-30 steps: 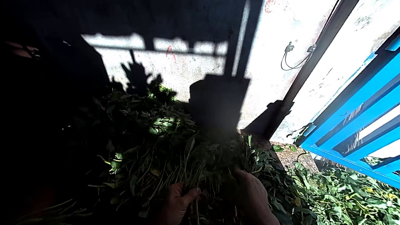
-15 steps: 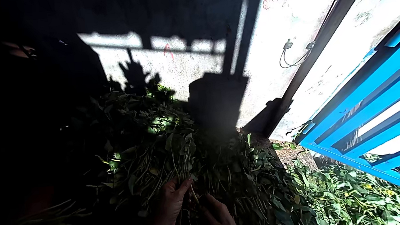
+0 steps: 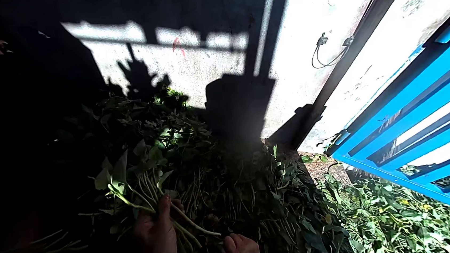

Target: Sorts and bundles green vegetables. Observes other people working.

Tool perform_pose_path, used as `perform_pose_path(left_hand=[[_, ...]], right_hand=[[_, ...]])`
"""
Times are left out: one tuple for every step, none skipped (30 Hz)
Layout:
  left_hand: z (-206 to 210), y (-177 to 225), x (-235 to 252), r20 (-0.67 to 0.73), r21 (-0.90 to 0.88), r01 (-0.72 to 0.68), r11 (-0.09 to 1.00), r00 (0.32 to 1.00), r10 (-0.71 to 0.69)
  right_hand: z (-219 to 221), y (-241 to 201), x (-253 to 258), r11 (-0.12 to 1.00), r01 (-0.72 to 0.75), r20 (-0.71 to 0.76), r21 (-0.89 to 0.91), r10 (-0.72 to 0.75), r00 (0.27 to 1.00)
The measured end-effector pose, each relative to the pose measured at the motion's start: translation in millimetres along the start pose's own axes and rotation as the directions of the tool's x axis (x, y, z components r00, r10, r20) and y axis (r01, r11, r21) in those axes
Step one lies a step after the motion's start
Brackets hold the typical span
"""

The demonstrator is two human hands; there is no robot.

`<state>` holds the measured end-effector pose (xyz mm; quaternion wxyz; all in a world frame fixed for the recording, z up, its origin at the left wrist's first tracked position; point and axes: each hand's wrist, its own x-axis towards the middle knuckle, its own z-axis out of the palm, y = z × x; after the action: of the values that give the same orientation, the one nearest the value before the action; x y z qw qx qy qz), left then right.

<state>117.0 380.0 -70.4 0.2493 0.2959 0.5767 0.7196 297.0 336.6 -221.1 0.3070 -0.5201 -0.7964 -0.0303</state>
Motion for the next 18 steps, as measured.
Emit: perform_pose_path(left_hand=[[-5.5,7.8,11.2,-0.05,-0.019,-0.049,0.999,0.998,0.048],[-9.8,17.6,22.9,-0.102,-0.048,-0.071,0.996,0.993,0.066],[-12.1,27.2,30.7,-0.132,-0.075,-0.063,0.995,0.99,0.053],[-12.1,34.0,32.6,-0.135,-0.096,-0.024,0.995,0.991,0.011],[-10.1,37.5,28.5,-0.119,-0.112,0.043,0.993,0.991,-0.056],[-7.2,38.2,20.5,-0.082,-0.12,0.132,0.984,0.986,-0.142],[-3.3,38.3,10.6,-0.039,-0.116,0.239,0.964,0.969,-0.245],[0.7,37.4,1.9,0.0,-0.106,0.343,0.933,0.939,-0.345],[4.1,36.0,-4.4,0.038,-0.098,0.433,0.896,0.901,-0.432],[6.9,34.8,-8.3,0.078,-0.091,0.503,0.859,0.864,-0.497],[8.8,34.5,-10.5,0.107,-0.09,0.557,0.826,0.829,-0.548],[9.3,35.2,-11.7,0.13,-0.088,0.595,0.799,0.802,-0.583],[8.6,35.6,-12.2,0.152,-0.087,0.616,0.783,0.785,-0.601],[7.5,35.4,-12.2,0.17,-0.091,0.625,0.775,0.777,-0.607],[6.7,35.0,-12.4,0.186,-0.09,0.631,0.77,0.771,-0.609],[5.9,34.3,-12.7,0.2,-0.09,0.639,0.764,0.763,-0.614],[5.1,33.1,-12.8,0.213,-0.091,0.646,0.758,0.756,-0.619],[4.7,32.0,-12.6,0.224,-0.089,0.653,0.753,0.749,-0.623]], right_hand=[[9.8,12.5,-10.3,0.999,-0.028,0.058,-0.045,0.03,0.998],[16.9,23.1,-17.0,0.994,-0.081,0.148,-0.077,0.092,0.985],[21.7,32.8,-16.1,0.984,-0.147,0.252,-0.096,0.167,0.953],[26.3,42.6,-7.9,0.971,-0.214,0.349,-0.109,0.239,0.906],[32.0,53.5,5.7,0.955,-0.276,0.419,-0.112,0.297,0.858],[37.6,64.7,22.5,0.925,-0.366,0.487,-0.106,0.369,0.791],[44.5,76.4,38.9,0.873,-0.473,0.539,-0.118,0.457,0.708],[51.6,88.0,53.4,0.795,-0.591,0.576,-0.139,0.55,0.605],[58.9,100.3,65.7,0.697,-0.695,0.601,-0.178,0.636,0.483],[65.6,112.3,74.4,0.605,-0.766,0.604,-0.215,0.699,0.383],[71.9,122.6,78.9,0.539,-0.807,0.6,-0.243,0.737,0.312],[77.9,130.1,79.4,0.499,-0.826,0.589,-0.26,0.76,0.274],[83.5,135.1,77.4,0.471,-0.839,0.573,-0.273,0.78,0.251],[88.1,139.4,74.1,0.443,-0.855,0.561,-0.269,0.794,0.235],[91.5,144.6,70.0,0.411,-0.877,0.559,-0.249,0.801,0.216],[94.0,149.9,65.9,0.379,-0.896,0.562,-0.229,0.804,0.197],[95.1,154.4,63.7,0.36,-0.91,0.571,-0.206,0.8,0.187],[95.1,158.4,63.5,0.358,-0.915,0.588,-0.185,0.786,0.189]])
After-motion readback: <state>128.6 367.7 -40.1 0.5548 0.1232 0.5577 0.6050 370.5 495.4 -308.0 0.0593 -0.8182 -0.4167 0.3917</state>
